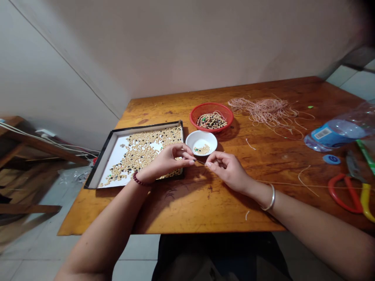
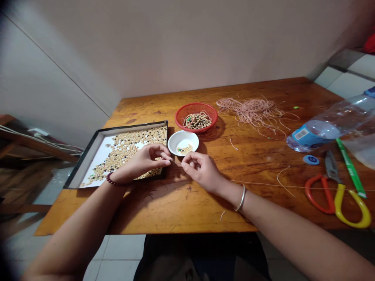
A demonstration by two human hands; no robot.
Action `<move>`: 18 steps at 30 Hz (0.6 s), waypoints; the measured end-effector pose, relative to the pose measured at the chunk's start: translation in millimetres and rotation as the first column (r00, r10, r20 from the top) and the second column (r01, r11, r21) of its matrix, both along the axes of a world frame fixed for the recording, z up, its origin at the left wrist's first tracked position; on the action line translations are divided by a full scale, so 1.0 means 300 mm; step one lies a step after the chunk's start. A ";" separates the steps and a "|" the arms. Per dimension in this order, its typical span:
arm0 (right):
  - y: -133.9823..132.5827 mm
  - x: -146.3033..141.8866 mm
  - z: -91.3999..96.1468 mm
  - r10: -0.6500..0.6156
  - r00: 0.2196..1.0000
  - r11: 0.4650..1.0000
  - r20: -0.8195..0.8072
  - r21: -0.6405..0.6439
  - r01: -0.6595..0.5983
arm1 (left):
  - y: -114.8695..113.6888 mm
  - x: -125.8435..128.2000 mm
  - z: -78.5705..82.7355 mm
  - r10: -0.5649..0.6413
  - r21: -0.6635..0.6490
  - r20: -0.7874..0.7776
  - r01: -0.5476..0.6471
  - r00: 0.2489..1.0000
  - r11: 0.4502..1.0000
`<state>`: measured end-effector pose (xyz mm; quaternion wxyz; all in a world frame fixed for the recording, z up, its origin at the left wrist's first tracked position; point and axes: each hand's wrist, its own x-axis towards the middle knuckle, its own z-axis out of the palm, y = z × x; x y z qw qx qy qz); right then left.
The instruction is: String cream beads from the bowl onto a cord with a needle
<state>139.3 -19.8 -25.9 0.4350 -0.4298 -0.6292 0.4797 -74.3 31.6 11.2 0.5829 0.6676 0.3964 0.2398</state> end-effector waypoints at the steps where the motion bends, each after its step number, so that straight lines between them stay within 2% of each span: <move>1: 0.001 0.000 0.000 0.002 1.000 1.000 0.002 0.003 -0.002 | -0.001 0.001 0.002 -0.003 0.001 -0.006 0.003 1.000 1.000; 12: 0.001 0.003 -0.005 -0.023 0.996 0.999 0.087 0.040 0.020 | 0.003 0.004 -0.008 -0.022 0.045 0.008 0.021 1.000 0.999; 15: 0.003 0.000 -0.003 -0.007 0.995 1.000 0.097 0.023 0.005 | 0.004 0.001 -0.012 -0.042 0.073 -0.003 0.042 0.999 0.996; 18: 0.005 -0.005 0.004 0.068 0.995 0.996 0.073 -0.060 -0.064 | 0.000 0.000 -0.011 -0.068 0.079 -0.026 0.070 0.997 0.994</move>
